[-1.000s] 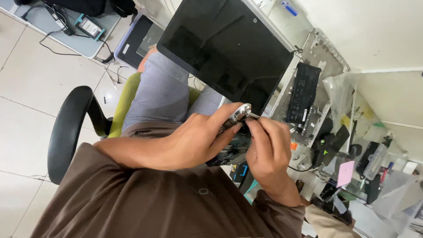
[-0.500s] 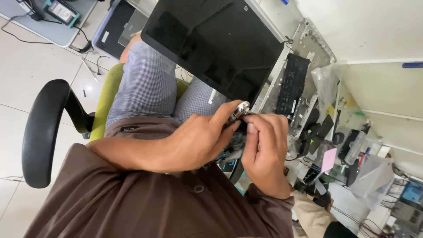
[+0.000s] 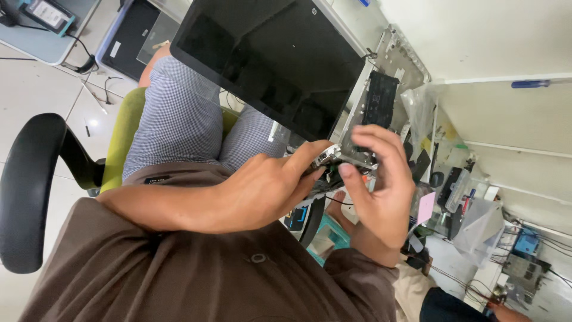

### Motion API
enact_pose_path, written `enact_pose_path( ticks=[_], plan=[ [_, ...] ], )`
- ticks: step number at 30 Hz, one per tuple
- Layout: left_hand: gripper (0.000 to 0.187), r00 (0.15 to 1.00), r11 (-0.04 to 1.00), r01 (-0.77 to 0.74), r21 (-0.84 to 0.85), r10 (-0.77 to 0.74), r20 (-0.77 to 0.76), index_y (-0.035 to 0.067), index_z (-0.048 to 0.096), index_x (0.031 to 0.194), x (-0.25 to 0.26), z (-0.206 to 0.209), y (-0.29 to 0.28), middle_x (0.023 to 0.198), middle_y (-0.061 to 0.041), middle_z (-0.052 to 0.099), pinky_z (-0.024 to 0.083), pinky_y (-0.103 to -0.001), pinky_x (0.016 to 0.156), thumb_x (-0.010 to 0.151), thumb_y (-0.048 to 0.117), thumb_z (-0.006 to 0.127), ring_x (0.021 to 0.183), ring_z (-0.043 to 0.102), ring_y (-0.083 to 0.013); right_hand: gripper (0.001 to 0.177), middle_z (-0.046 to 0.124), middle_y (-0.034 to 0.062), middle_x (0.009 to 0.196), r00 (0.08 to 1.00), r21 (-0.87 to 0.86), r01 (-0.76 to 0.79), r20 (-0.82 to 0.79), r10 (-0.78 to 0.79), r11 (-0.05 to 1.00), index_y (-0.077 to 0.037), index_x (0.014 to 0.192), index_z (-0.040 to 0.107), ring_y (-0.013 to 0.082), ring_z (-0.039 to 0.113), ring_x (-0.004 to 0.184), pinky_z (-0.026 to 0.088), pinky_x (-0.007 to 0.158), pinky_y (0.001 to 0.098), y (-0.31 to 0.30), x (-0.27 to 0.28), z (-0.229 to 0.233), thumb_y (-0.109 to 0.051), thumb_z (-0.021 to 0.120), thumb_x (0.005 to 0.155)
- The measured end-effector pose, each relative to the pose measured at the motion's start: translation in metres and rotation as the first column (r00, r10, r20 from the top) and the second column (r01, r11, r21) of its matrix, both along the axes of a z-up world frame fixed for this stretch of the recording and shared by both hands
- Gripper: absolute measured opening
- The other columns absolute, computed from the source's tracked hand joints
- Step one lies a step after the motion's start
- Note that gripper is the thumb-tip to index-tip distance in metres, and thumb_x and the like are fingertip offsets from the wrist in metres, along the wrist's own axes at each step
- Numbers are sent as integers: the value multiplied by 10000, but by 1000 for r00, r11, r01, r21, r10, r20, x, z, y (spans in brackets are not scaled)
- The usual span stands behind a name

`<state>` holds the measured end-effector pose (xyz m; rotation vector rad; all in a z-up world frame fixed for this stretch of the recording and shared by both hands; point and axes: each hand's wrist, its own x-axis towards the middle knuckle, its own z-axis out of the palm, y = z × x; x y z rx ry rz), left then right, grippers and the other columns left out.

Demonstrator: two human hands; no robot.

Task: The person holds a disassembled laptop and uses a screwdriver to tighten screws on the motherboard. They manipulate small components and wires on the circuit board while the laptop rests on their lap.

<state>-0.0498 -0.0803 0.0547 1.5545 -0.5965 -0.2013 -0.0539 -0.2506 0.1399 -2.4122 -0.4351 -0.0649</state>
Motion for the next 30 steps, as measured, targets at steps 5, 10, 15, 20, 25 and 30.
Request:
enact_pose_path(
  ticks=[5,10,15,20,25,30],
  plan=[
    [445,988,984,81,160,-100,114,71,332,1388,4,-4,-5,426,-105,472,270,-451,295,995,220,480,262,390,-367,180,716,75,922,977,-241,62,-182,-108,968,-1,1020,674,136,663,796,527,710,256,-21,-1,7,-107,685,875],
    [454,976,986,42,162,-75,202,78,332,1394,9,-1,-10,462,-80,488,294,-464,282,998,216,506,274,397,-395,118,688,83,804,997,-327,-35,-79,10,944,29,944,671,106,526,550,437,505,259,-25,2,16,-40,715,859],
    [452,972,964,165,209,-195,131,95,300,1386,15,2,-8,570,-111,610,359,-532,328,983,216,466,358,486,-467,60,600,46,657,992,-390,-99,-115,59,915,12,870,654,126,431,510,361,482,275,-28,5,20,-18,705,860],
    [460,970,963,173,206,-203,135,79,298,1388,17,0,-10,667,-123,664,365,-544,334,982,219,464,390,507,-483,87,462,31,579,990,-425,-109,-128,60,898,-15,848,627,147,339,500,308,468,283,-33,4,18,-52,699,880],
    [465,965,953,212,216,-239,112,96,284,1394,18,2,-10,800,-141,706,377,-570,340,982,240,442,410,538,-506,75,474,18,577,989,-415,-95,-145,37,905,-5,872,646,122,352,489,315,460,272,-31,5,19,-63,691,885],
    [526,950,969,193,152,-223,216,29,270,1418,15,-3,-12,706,-154,649,297,-509,294,956,159,484,326,454,-430,110,506,6,599,990,-366,-101,-132,56,925,-21,828,627,120,380,489,326,465,267,-38,7,15,-105,689,862]
  ],
)
